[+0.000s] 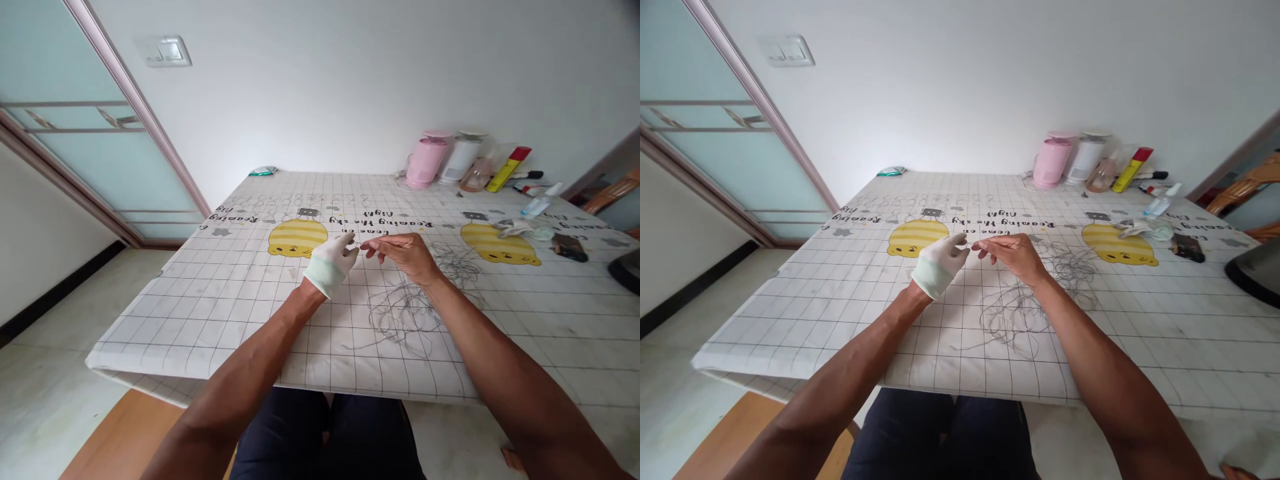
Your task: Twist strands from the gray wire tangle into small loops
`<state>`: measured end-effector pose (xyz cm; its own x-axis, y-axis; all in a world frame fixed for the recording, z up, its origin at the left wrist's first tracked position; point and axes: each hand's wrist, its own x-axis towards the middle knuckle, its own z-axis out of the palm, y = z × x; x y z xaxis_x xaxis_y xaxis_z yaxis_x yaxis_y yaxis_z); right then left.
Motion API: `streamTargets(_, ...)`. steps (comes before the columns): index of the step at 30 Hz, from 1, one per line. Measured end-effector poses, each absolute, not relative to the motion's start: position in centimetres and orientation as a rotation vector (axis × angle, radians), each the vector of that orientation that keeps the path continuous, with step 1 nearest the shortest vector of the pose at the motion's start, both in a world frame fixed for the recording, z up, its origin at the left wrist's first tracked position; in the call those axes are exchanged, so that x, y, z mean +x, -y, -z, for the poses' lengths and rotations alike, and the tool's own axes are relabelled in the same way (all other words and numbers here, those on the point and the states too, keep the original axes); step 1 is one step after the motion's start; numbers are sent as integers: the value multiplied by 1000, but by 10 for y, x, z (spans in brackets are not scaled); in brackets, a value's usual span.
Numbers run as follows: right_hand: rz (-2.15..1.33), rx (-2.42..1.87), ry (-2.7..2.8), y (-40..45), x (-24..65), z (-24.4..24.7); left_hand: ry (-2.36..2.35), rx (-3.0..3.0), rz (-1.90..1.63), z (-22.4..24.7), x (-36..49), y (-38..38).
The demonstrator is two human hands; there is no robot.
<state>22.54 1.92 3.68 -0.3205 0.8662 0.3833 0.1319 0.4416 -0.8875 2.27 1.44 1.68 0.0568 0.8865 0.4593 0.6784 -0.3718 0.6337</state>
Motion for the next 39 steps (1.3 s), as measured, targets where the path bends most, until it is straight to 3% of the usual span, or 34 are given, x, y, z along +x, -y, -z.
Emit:
streamTargets(11,-1018,-868,1708,-19,220,-34,-1651,1950,-1189,-22,23,-13)
streamTargets(17,-1049,-860,1423,-24,218,-32,-1486,1672,-1328,-26,17,-17)
streamTargets(24,-1122,-823,1160,-25,214,-31,-1185,1247,-1158,-29,21,-9)
streamTargets(39,-1418,-753,1044,-8,176,-17,-645,1014,-1355,-15,33,-16)
